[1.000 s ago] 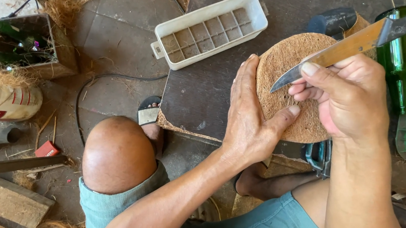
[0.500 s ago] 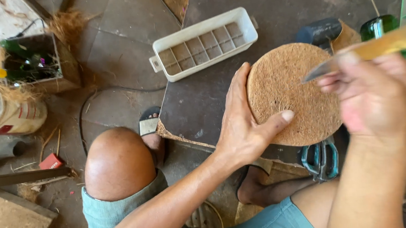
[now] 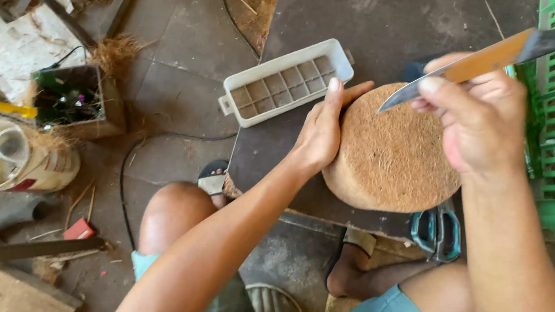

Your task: The person scrapes the surface of a round coco peat disc using a small knife. The person holds the disc with the left hand and uses the right hand to scrape off loose fibers from the top surface.

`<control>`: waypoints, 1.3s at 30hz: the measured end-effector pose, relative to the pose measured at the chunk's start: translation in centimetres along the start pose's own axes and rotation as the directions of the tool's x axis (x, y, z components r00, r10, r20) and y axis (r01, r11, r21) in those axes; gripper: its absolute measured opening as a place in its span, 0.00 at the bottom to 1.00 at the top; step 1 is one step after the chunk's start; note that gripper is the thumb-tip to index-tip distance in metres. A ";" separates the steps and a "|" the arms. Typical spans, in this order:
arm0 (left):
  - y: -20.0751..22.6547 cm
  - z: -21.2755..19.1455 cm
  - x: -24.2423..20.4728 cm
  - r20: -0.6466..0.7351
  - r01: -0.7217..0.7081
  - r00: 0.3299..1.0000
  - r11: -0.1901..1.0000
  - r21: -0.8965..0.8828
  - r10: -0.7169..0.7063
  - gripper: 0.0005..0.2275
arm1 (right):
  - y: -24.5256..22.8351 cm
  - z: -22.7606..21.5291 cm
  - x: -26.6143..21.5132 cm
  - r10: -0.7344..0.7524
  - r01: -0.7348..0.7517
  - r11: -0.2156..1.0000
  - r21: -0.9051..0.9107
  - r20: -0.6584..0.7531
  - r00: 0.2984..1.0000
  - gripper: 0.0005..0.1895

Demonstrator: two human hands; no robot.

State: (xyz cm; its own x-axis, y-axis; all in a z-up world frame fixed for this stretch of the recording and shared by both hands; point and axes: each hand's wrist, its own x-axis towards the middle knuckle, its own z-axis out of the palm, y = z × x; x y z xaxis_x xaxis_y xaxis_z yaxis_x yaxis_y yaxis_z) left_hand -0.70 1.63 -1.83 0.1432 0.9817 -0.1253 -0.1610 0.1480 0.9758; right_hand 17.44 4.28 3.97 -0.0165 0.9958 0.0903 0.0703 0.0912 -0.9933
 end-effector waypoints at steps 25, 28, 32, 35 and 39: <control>-1.2 0.6 -1.4 0.047 -0.128 0.992 0.972 0.198 0.121 0.38 | 2.3 0.9 -0.7 -0.050 0.052 0.969 -0.242 0.013 0.999 0.10; -1.4 0.6 -1.4 0.030 -0.124 0.992 0.974 0.190 0.121 0.37 | 2.4 0.9 -0.5 -0.041 0.041 0.974 -0.223 0.007 0.999 0.08; -1.5 0.6 -1.4 0.021 -0.137 0.991 0.974 0.183 0.135 0.37 | 2.5 0.5 -0.2 -0.018 0.015 0.977 -0.214 -0.014 1.000 0.13; -1.6 0.7 -1.3 0.027 -0.155 0.988 0.971 0.181 0.152 0.37 | 2.6 0.3 -0.3 -0.008 0.005 0.982 -0.188 -0.017 1.000 0.15; -1.6 0.6 -1.2 0.043 -0.170 0.985 0.962 0.215 0.165 0.38 | 2.3 0.6 -0.4 0.007 -0.009 0.981 -0.192 -0.014 1.000 0.13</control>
State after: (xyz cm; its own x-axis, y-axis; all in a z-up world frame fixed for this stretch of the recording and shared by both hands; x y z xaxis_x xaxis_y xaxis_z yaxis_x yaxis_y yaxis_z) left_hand 0.01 0.19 -3.12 0.1566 0.9866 0.0453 0.0311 -0.0508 0.9982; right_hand 17.05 4.13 1.65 -0.0018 0.9964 0.0846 0.2608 0.0822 -0.9619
